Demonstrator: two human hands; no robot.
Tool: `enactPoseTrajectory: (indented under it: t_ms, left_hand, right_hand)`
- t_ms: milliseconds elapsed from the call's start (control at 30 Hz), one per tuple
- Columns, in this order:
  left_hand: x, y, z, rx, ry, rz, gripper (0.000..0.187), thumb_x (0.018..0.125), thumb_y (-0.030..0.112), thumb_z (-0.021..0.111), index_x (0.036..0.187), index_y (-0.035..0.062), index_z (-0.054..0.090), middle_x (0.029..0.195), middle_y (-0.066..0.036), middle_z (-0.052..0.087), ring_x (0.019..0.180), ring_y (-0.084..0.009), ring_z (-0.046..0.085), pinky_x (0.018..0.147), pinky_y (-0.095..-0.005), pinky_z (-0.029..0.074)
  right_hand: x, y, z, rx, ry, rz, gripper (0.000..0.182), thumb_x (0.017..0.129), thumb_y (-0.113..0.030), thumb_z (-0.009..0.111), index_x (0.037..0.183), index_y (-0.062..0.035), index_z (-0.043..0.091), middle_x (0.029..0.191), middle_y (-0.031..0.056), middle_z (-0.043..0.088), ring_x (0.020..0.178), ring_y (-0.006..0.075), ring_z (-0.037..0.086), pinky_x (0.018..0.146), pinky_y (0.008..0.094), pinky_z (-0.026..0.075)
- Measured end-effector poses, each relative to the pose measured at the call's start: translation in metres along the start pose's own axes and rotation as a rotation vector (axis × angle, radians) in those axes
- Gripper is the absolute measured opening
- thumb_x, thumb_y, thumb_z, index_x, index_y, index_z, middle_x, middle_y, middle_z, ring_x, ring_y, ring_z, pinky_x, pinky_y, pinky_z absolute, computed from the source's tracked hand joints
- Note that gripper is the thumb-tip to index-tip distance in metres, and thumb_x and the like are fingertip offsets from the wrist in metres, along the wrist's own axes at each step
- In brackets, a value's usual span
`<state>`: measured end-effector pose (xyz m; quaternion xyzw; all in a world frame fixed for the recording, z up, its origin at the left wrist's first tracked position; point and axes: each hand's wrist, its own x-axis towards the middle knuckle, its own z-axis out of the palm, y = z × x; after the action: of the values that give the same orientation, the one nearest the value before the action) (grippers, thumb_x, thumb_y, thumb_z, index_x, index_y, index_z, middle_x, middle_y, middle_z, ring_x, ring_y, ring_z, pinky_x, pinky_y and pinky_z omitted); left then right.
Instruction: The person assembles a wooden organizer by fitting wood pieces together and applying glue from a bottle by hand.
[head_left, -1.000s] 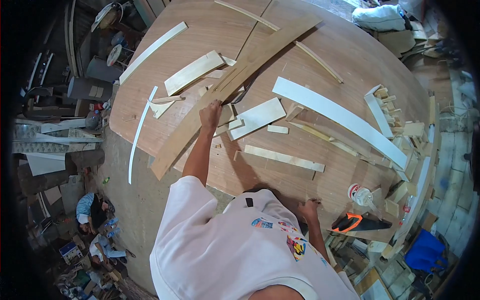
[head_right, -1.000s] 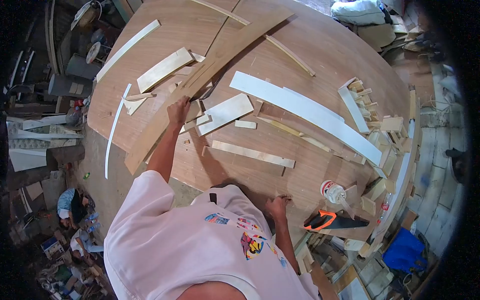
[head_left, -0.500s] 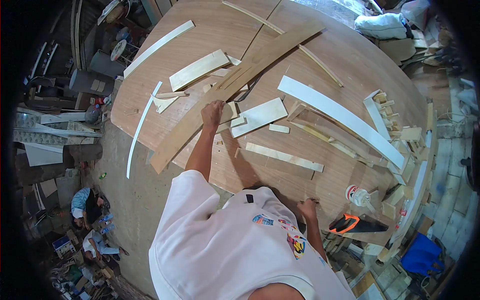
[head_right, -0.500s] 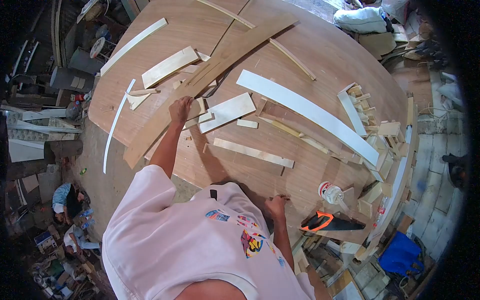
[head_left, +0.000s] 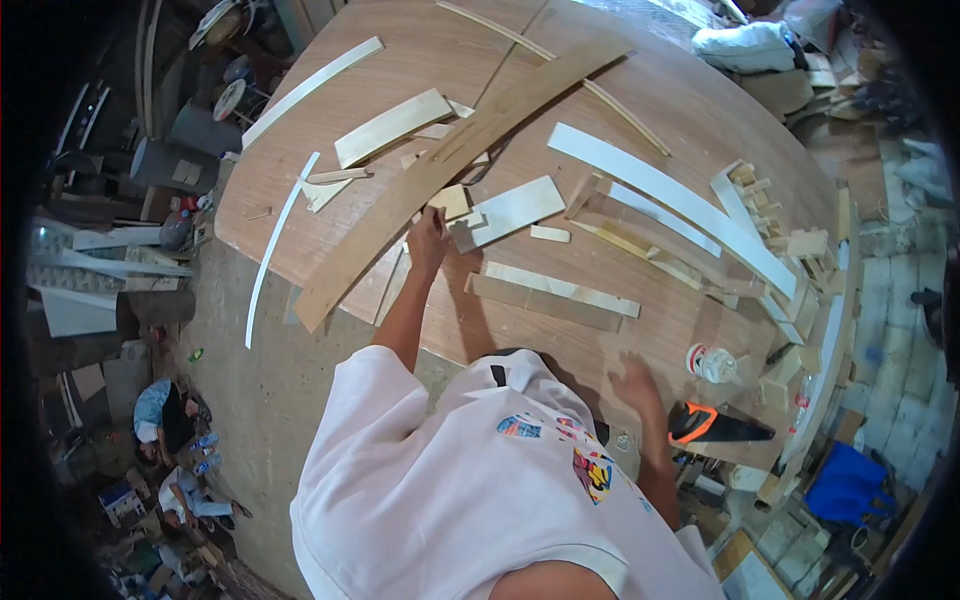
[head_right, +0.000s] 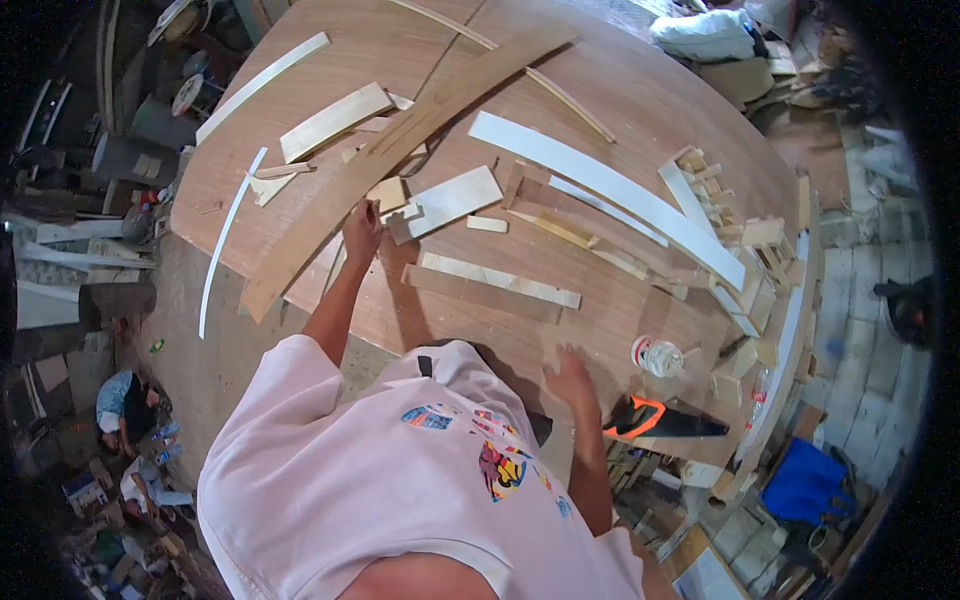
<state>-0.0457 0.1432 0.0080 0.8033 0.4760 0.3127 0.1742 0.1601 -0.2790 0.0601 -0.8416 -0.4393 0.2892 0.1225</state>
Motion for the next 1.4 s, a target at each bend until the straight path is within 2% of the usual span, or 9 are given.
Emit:
enactPoseTrajectory:
  t_ms: [200, 333, 467, 533, 600, 667, 800, 1233, 1400]
  left_hand:
    - [-0.053, 0.000, -0.013, -0.011, -0.030, -0.085, 0.030, 0.090, 0.029, 0.051, 0.075, 0.0040, 0.054, 0.057, -0.017, 0.055, 0.052, -0.0341, 0.055, 0.048, -0.0409, 0.042]
    - [-0.083, -0.018, -0.021, 0.011, -0.267, -0.249, 0.029, 0.089, 0.031, 0.052, 0.081, 0.0032, 0.058, 0.060, -0.017, 0.056, 0.052, -0.0292, 0.054, 0.052, -0.0368, 0.043]
    - [-0.109, -0.024, -0.019, -0.319, -0.214, -0.303, 0.025, 0.089, 0.025, 0.053, 0.084, 0.0010, 0.058, 0.062, -0.014, 0.057, 0.055, -0.0217, 0.054, 0.056, -0.0335, 0.044]
    - [-0.121, -0.034, -0.013, -0.378, -0.164, -0.270, 0.020, 0.090, 0.017, 0.052, 0.082, -0.0008, 0.056, 0.063, -0.006, 0.056, 0.059, -0.0123, 0.052, 0.055, -0.0300, 0.043]
    - [-0.119, -0.045, -0.011, -0.425, -0.207, -0.330, 0.014, 0.087, 0.012, 0.053, 0.084, -0.0004, 0.057, 0.062, -0.008, 0.057, 0.055, -0.0148, 0.056, 0.053, -0.0286, 0.045]
    - [-0.116, -0.053, -0.012, -0.611, -0.401, -0.519, 0.014, 0.089, 0.014, 0.052, 0.086, 0.0011, 0.057, 0.064, -0.006, 0.058, 0.048, -0.0107, 0.052, 0.043, -0.0235, 0.043]
    - [-0.109, -0.060, -0.010, -0.774, -0.444, -0.605, 0.016, 0.089, 0.016, 0.052, 0.087, 0.0009, 0.057, 0.062, -0.007, 0.057, 0.041, -0.0123, 0.052, 0.036, -0.0228, 0.041]
    - [-0.100, -0.052, -0.013, -0.773, -0.419, -0.727, 0.014, 0.088, 0.013, 0.052, 0.087, -0.0001, 0.055, 0.058, -0.008, 0.057, 0.037, -0.0162, 0.052, 0.031, -0.0264, 0.041]
    - [-0.100, -0.058, -0.010, -0.801, -0.432, -0.741, 0.013, 0.089, 0.013, 0.052, 0.086, 0.0005, 0.055, 0.059, -0.009, 0.057, 0.036, -0.0165, 0.052, 0.031, -0.0261, 0.041]
  right_hand:
    - [0.021, -0.085, -0.157, 0.192, 0.479, -0.113, 0.024, 0.083, -0.012, 0.055, 0.105, -0.0030, 0.062, 0.092, 0.0195, 0.064, 0.088, 0.0320, 0.063, 0.076, 0.0375, 0.048]
    - [0.047, -0.103, -0.224, 0.058, 0.664, -0.198, 0.019, 0.080, -0.009, 0.057, 0.098, -0.0004, 0.060, 0.093, 0.0180, 0.063, 0.091, 0.0320, 0.061, 0.079, 0.0371, 0.047]
    - [0.089, -0.090, -0.251, -0.146, 0.611, -0.287, 0.038, 0.078, -0.014, 0.061, 0.113, -0.0036, 0.053, 0.116, 0.0198, 0.054, 0.110, 0.0334, 0.050, 0.092, 0.0402, 0.040]
    - [0.109, -0.081, -0.252, -0.249, 0.593, -0.323, 0.046, 0.076, -0.017, 0.063, 0.118, -0.0048, 0.050, 0.123, 0.0203, 0.050, 0.114, 0.0340, 0.046, 0.095, 0.0418, 0.037]
    - [0.124, -0.082, -0.253, -0.399, 0.413, -0.242, 0.055, 0.074, -0.021, 0.067, 0.123, -0.0039, 0.046, 0.130, 0.0190, 0.044, 0.118, 0.0351, 0.044, 0.100, 0.0408, 0.034]
    - [0.134, -0.085, -0.252, -0.430, 0.364, -0.192, 0.058, 0.074, -0.023, 0.067, 0.125, -0.0044, 0.045, 0.129, 0.0192, 0.045, 0.117, 0.0349, 0.045, 0.100, 0.0419, 0.033]
    - [0.149, -0.092, -0.259, -0.512, 0.149, -0.045, 0.060, 0.073, -0.024, 0.068, 0.126, -0.0057, 0.045, 0.124, 0.0172, 0.050, 0.114, 0.0327, 0.048, 0.098, 0.0442, 0.035]
    - [0.141, -0.087, -0.256, -0.474, 0.278, -0.174, 0.051, 0.072, -0.018, 0.069, 0.119, -0.0099, 0.053, 0.105, 0.0146, 0.061, 0.102, 0.0299, 0.056, 0.089, 0.0425, 0.038]
    - [0.113, -0.109, -0.262, -0.483, 0.368, -0.228, 0.051, 0.073, -0.022, 0.069, 0.118, -0.0066, 0.052, 0.110, 0.0159, 0.058, 0.105, 0.0315, 0.053, 0.093, 0.0414, 0.038]
